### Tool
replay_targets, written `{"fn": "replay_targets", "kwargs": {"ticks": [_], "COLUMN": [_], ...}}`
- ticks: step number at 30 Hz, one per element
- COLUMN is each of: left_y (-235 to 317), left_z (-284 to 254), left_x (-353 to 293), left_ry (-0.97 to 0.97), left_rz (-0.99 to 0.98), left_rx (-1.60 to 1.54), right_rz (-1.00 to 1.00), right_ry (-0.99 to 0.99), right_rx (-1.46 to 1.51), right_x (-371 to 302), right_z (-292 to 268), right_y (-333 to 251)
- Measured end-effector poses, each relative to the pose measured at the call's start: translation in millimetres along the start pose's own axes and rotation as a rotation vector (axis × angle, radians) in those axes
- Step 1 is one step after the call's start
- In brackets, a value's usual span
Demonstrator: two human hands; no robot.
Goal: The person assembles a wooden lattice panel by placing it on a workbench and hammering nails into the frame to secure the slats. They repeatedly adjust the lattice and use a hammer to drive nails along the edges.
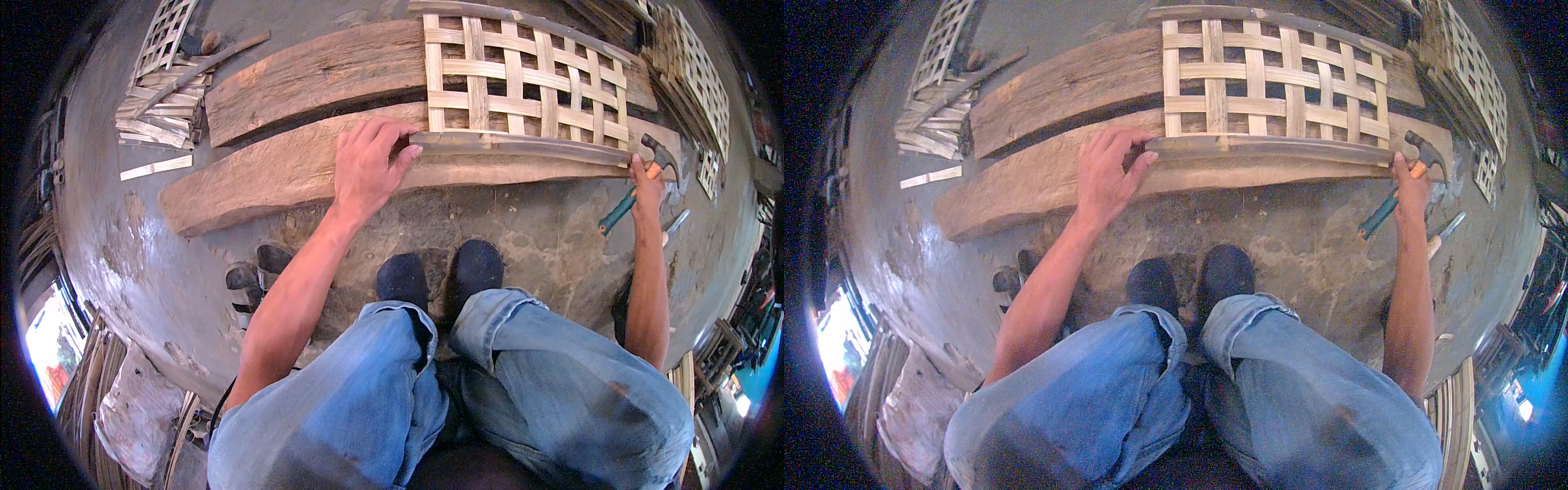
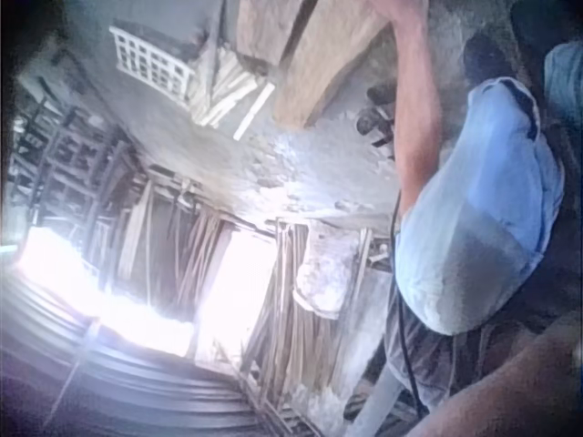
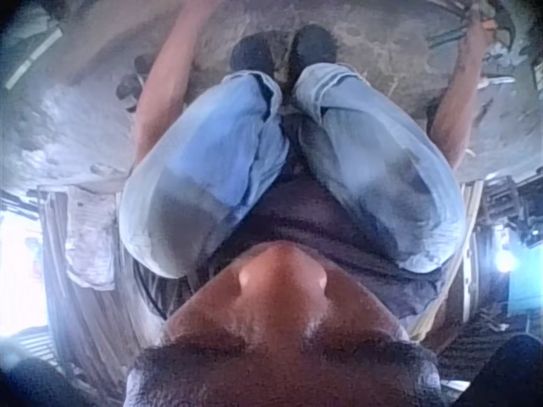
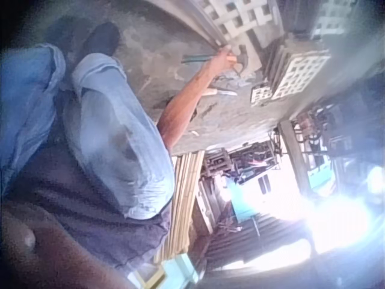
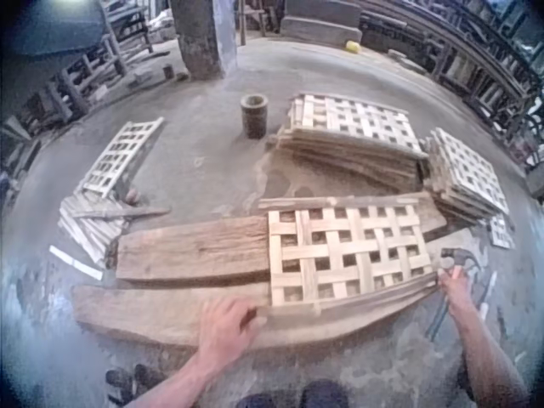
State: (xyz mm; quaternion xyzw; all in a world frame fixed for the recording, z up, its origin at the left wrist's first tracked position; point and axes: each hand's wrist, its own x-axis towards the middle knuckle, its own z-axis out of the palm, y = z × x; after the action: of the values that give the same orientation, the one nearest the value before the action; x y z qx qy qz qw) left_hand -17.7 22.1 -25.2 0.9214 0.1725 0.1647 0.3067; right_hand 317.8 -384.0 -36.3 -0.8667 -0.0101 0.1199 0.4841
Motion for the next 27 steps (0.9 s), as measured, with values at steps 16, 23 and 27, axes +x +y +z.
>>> {"fn": "replay_targets", "kwargs": {"ticks": [16, 23, 27], "left_y": [-1.5, -0.6, -1.0], "left_z": [0.5, 0.8, -4.9], "left_x": [1.0, 1.1, 0.5], "left_ry": [-0.013, -0.024, -0.059], "left_rz": [-0.005, -0.024, -0.051], "left_rx": [-0.019, -0.043, 0.000], "right_rz": [0.042, -0.012, -0.147], "right_ry": [0.013, 0.119, 0.195], "right_rx": [0.079, -0.136, -0.343], "right_x": [-11.0, -5.8, -12.5], "right_z": [12.3, -2.9, -19.9], "right_y": [-18.7, -4.9, -41.5]}}
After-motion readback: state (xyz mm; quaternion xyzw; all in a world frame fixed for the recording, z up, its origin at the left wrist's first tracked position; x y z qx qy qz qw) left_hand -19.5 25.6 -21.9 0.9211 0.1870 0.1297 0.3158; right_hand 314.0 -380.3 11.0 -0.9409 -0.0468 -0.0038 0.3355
